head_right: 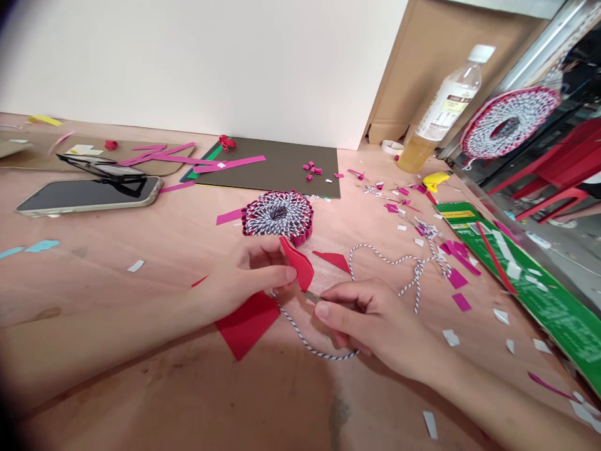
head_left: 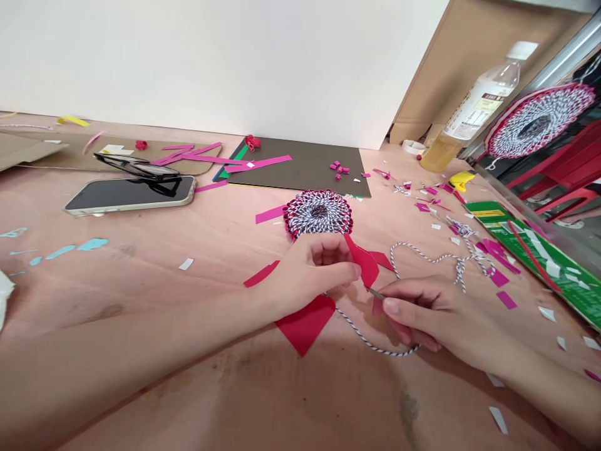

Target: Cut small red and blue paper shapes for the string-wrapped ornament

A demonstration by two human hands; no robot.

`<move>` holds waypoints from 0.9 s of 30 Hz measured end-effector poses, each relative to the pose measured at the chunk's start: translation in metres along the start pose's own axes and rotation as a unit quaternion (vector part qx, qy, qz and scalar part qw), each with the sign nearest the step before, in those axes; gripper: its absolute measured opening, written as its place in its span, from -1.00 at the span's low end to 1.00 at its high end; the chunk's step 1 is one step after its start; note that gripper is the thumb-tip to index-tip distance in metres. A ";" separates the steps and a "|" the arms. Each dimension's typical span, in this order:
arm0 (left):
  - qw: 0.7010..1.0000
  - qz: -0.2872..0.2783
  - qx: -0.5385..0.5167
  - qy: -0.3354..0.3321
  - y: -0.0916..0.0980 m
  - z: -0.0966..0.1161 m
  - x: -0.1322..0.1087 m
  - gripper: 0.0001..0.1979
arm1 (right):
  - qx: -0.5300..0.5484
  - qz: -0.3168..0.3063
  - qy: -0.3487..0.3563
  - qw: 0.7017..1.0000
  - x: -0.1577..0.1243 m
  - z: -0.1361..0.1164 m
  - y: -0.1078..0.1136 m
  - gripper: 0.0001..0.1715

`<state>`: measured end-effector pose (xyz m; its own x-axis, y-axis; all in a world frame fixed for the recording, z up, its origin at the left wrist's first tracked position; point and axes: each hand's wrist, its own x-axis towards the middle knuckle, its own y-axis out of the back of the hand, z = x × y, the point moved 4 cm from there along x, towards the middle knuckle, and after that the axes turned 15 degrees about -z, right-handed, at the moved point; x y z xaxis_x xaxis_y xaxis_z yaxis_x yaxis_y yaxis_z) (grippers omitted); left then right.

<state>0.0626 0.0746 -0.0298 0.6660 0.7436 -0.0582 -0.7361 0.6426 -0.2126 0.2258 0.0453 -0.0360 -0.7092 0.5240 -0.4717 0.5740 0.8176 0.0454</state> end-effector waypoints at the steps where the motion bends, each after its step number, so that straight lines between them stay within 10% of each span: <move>1: 1.000 -0.001 -0.013 -0.006 0.000 0.000 0.000 -0.90 | -0.001 -0.003 -0.004 1.000 0.000 -0.001 0.000 -0.54; 27: 0.994 0.082 -0.052 0.053 -0.003 0.000 0.002 -0.81 | 0.284 -0.094 -0.061 0.952 -0.003 -0.002 -0.022 -0.59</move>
<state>0.0661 0.0748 -0.0294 0.5507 0.8099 -0.2020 -0.8233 0.4871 -0.2913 0.2142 0.0262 -0.0339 -0.7887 0.3210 -0.5243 0.5945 0.6153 -0.5176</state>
